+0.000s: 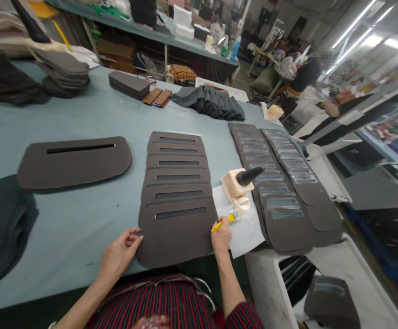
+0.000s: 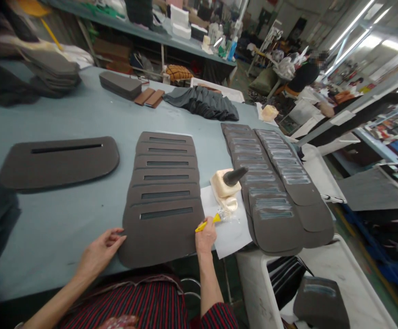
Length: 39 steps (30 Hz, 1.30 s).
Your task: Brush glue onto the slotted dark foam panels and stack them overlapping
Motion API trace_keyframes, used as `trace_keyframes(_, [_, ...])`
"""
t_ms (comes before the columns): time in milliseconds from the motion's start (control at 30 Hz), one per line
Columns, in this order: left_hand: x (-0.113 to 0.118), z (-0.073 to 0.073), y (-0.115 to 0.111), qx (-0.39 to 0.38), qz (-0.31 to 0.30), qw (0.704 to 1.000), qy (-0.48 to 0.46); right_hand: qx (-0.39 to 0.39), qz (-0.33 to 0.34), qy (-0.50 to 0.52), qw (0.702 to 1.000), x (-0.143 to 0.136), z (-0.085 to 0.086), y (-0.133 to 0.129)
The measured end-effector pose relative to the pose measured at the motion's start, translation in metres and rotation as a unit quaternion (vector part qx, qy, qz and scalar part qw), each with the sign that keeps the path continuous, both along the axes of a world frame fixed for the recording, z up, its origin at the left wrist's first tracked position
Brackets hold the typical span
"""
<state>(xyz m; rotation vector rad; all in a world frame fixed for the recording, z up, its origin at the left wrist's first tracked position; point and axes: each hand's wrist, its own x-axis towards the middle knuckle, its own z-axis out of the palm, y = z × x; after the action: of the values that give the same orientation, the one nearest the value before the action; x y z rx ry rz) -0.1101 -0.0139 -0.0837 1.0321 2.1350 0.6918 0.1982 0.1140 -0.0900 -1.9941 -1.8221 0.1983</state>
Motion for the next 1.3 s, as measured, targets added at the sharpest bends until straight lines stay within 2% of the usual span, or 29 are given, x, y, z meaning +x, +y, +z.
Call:
trace_keyframes(700, [0.001,-0.001,0.002,-0.008,0.003,1.000,0.007,0.028,0.001,-0.007,1.000,0.001,-0.002,-0.001])
trace_keyframes(833, [0.006,-0.001,0.005,-0.006,-0.010,0.999,0.044,0.024,0.005,-0.013,1.000,0.002,-0.001,0.000])
trace_keyframes(1033, [0.009,-0.003,0.004,0.036,-0.026,0.987,0.152,0.050,0.016,-0.048,0.997,0.000,-0.001,0.001])
trace_keyframes(1200, [0.009,-0.001,0.003,0.044,-0.012,0.991,0.122,0.064,0.038,-0.096,0.993,0.002,-0.001,0.001])
trace_keyframes(1300, [0.005,-0.004,0.003,0.077,0.013,0.993,0.094,0.077,0.064,-0.073,0.992,0.003,-0.002,0.002])
